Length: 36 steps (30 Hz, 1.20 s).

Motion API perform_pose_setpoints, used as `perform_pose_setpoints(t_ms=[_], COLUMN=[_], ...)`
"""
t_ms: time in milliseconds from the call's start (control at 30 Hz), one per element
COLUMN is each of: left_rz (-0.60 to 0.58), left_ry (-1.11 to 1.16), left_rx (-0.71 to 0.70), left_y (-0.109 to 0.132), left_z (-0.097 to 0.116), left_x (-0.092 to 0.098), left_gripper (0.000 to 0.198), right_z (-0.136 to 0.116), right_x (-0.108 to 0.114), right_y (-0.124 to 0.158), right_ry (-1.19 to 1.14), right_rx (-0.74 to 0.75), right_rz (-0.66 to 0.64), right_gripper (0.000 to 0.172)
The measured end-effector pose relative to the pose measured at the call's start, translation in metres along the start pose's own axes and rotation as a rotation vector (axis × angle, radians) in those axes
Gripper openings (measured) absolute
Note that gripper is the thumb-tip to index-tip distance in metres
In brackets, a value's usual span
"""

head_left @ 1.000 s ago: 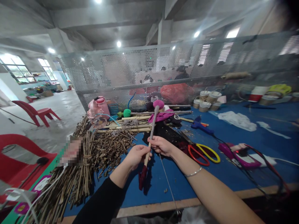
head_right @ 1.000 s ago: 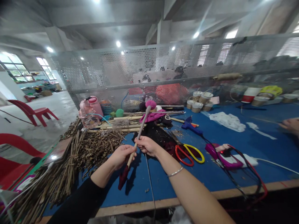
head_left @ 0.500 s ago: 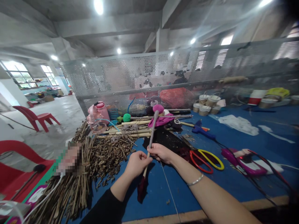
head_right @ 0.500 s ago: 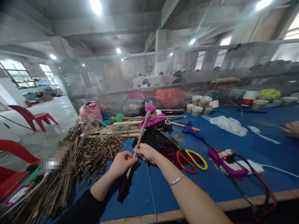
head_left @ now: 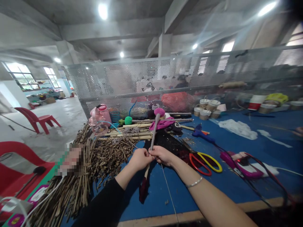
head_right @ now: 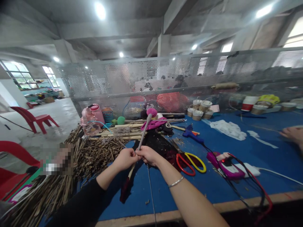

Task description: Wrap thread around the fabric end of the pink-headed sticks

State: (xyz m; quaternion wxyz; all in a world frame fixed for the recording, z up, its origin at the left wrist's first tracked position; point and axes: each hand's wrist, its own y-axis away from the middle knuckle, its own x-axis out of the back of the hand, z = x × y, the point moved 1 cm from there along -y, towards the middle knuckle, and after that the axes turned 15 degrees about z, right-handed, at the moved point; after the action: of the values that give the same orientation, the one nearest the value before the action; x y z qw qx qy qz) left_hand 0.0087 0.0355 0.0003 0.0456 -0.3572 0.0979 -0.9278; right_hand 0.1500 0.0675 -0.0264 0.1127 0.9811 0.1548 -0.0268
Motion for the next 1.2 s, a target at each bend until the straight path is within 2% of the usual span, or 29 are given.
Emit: perform_pose_setpoints(t_ms=[167,400,467,600,667,733,867,967,1033,1133,1200], left_rz=[0.12,0.093,0.044,-0.142,-0.201,-0.208,-0.02,0.035,-0.002,-0.157,-0.26], left_ry=[0.053,0.164,0.289,0.695,0.821,0.759,0.353,0.264,0.399,0.758,0.836], left_rx=[-0.017,0.044,0.12,0.371,0.436,0.4,0.159,0.109,0.173,0.339,0.414], left_y=[0.011,0.022,0.023,0.025,0.024,0.024,0.021,0.022,0.022,0.024,0.025], left_z=[-0.009,-0.009,-0.006,-0.001,-0.002,-0.006,-0.016,-0.015,-0.011,-0.006,-0.006], left_x=[-0.007,0.003,0.003,0.001,-0.001,-0.002,0.001,0.002,0.001,-0.002,-0.004], left_gripper=[0.031,0.027,0.03,0.037,0.037,0.036,0.036,0.037,0.039,0.042,0.042], right_z=[0.004,0.002,0.0,-0.006,-0.007,-0.006,0.0,-0.001,-0.004,-0.009,-0.009], right_x=[0.002,-0.001,-0.001,0.0,0.0,0.0,-0.001,-0.001,0.0,0.003,0.003], right_y=[-0.004,-0.001,0.002,0.006,0.006,0.006,0.003,0.004,0.006,0.008,0.008], right_ry=[0.067,-0.016,-0.082,-0.235,-0.242,-0.18,-0.051,-0.073,-0.139,-0.221,-0.185], right_rx=[0.006,0.001,-0.016,-0.011,0.012,0.01,-0.017,-0.017,-0.009,0.01,0.008], right_rz=[-0.004,-0.016,-0.036,-0.093,-0.097,-0.091,-0.043,-0.035,-0.058,-0.101,-0.108], right_gripper=[0.029,0.034,0.035,0.036,0.035,0.033,0.034,0.034,0.034,0.034,0.033])
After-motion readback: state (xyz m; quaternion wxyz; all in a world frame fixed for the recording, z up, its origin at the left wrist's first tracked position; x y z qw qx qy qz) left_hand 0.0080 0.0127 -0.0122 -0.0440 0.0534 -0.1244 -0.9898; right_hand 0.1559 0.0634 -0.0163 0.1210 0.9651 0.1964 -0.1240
